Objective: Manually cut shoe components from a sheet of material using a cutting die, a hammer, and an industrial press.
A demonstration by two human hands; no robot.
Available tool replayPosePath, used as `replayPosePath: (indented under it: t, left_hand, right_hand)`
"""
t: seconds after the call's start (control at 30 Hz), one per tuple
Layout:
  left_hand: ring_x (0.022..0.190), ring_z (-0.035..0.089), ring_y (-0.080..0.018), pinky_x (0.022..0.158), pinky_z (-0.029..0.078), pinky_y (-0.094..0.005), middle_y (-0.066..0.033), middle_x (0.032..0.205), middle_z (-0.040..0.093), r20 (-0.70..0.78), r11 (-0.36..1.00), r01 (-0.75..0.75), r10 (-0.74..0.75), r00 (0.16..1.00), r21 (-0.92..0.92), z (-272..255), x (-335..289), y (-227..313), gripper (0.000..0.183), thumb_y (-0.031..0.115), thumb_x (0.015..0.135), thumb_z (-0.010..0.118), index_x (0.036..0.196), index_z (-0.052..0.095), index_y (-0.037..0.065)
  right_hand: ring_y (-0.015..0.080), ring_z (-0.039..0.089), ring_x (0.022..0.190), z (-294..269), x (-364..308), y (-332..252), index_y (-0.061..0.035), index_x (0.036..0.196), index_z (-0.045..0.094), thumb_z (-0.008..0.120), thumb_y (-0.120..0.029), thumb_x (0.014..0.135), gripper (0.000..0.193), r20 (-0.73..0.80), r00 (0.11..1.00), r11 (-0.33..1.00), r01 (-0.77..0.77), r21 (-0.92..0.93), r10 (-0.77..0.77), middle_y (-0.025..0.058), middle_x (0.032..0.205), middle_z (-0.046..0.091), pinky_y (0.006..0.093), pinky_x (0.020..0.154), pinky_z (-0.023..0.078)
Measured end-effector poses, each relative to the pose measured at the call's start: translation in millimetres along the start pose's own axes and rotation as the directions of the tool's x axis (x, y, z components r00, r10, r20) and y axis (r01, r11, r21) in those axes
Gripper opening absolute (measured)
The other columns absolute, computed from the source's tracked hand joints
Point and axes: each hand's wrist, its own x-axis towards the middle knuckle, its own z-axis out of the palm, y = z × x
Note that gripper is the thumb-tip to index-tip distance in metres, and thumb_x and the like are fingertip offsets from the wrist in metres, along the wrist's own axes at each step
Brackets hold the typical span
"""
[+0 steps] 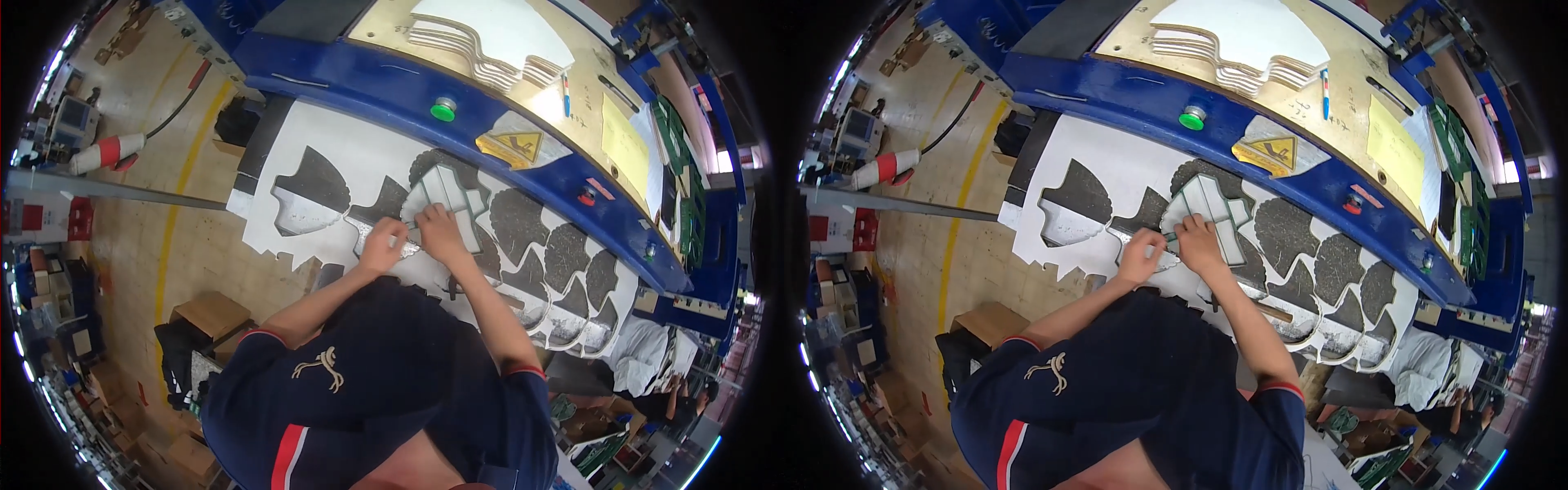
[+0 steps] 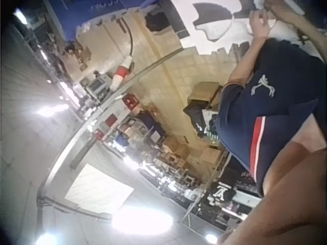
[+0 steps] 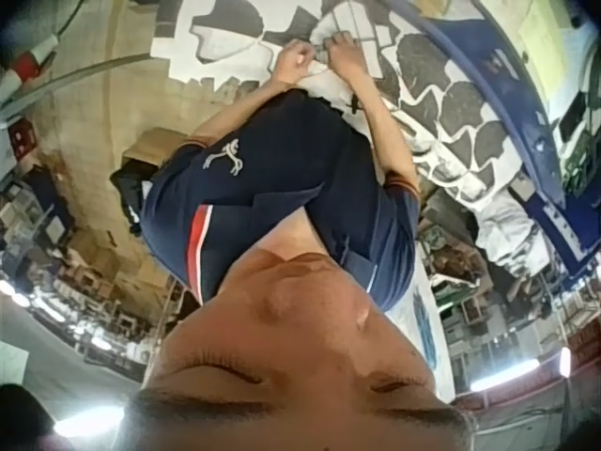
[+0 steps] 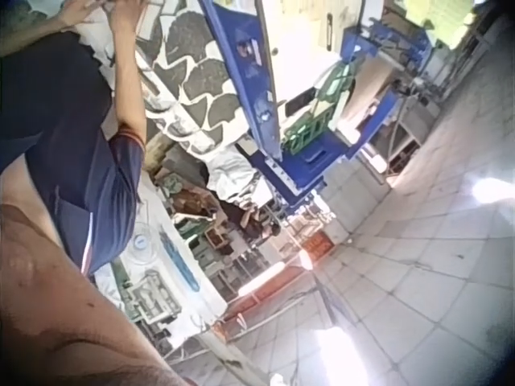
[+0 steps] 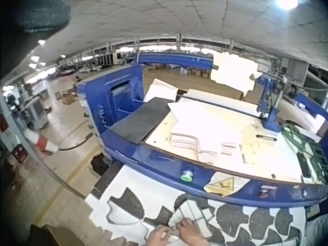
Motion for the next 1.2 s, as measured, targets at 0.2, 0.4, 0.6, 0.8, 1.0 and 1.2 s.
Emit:
replayPosePath:
  t: [0.2, 0.4, 0.6, 0.8, 1.0, 1.2]
  left_hand:
    - [0.084, 0.067, -0.0182, 0.076, 0.056, -0.0305, -0.0133, 0.102, 0.068, 0.347, 0.739, 0.606, -0.508, 0.788, -0.293, -17.6, -14.7, -45.0, 0.020, -0.001, 0.095, 0.053, 0.114, 0.058, -0.003]
    - [0.109, 0.059, -0.0167, 0.096, 0.049, -0.0311, -0.0114, 0.126, 0.058, 0.455, 0.592, 0.515, -0.264, 0.851, -0.620, 6.9, -10.9, -45.3, 0.066, -0.006, 0.081, 0.071, 0.140, 0.043, 0.004]
    - [0.112, 0.058, -0.0167, 0.099, 0.049, -0.0325, -0.0074, 0.125, 0.056, 0.465, 0.511, 0.491, -0.188, 0.865, -0.706, 21.3, 6.4, -16.9, 0.072, -0.010, 0.078, 0.073, 0.139, 0.039, 0.008]
    - [0.110, 0.060, -0.0154, 0.093, 0.051, -0.0319, -0.0054, 0.117, 0.061, 0.426, 0.523, 0.433, -0.143, 0.893, -0.734, 22.3, 8.6, -32.8, 0.057, -0.004, 0.085, 0.069, 0.135, 0.043, 0.007]
    - [0.089, 0.064, -0.0128, 0.073, 0.056, -0.0315, -0.0048, 0.104, 0.066, 0.326, 0.616, 0.605, -0.513, 0.794, -0.504, 23.2, 15.2, -25.7, 0.034, 0.004, 0.086, 0.064, 0.119, 0.057, 0.002]
    - [0.124, 0.054, -0.0335, 0.106, 0.041, -0.0398, -0.0240, 0.129, 0.060, -0.286, 0.751, 0.653, -0.650, 0.704, -0.098, -74.2, 20.2, -76.2, 0.054, 0.023, 0.084, 0.060, 0.131, 0.055, -0.002]
  right_hand:
    - [0.0219, 0.056, 0.109, 11.9, 32.6, 10.5, -0.0079, 0.102, 0.066, 0.070, -0.018, 0.080, 0.025, 0.387, 0.896, 0.935, 0.305, -0.180, -0.218, 0.0072, 0.106, 0.064, 0.0418, 0.092, 0.035]
    - [0.0296, 0.064, 0.097, -29.2, 42.1, 26.0, -0.0074, 0.091, 0.061, 0.073, -0.023, 0.078, 0.024, 0.376, 0.905, 0.979, 0.168, 0.117, -0.200, 0.0136, 0.094, 0.068, 0.0425, 0.089, 0.036]
    - [0.0320, 0.065, 0.083, -49.8, 44.1, 22.8, -0.0065, 0.092, 0.065, 0.077, -0.024, 0.072, 0.029, 0.398, 0.910, 0.986, 0.059, 0.156, -0.117, 0.0134, 0.087, 0.070, 0.0405, 0.084, 0.037]
    - [0.0385, 0.064, 0.078, -46.3, 37.4, 32.3, -0.0041, 0.084, 0.066, 0.078, -0.023, 0.070, 0.026, 0.288, 0.958, 0.970, -0.054, 0.238, -0.018, 0.0168, 0.077, 0.067, 0.0428, 0.081, 0.042]
    - [0.0412, 0.063, 0.080, -37.9, 31.5, 44.7, -0.0005, 0.081, 0.061, 0.073, -0.004, 0.067, 0.019, 0.273, 0.961, 0.957, -0.031, 0.289, -0.051, 0.0202, 0.075, 0.064, 0.0424, 0.072, 0.047]
    - [0.0405, 0.064, 0.085, -60.4, 24.7, 41.4, -0.0012, 0.086, 0.055, 0.071, 0.002, 0.066, 0.026, 0.348, 0.931, 0.906, -0.047, 0.420, -0.112, 0.0187, 0.084, 0.065, 0.0441, 0.071, 0.049]
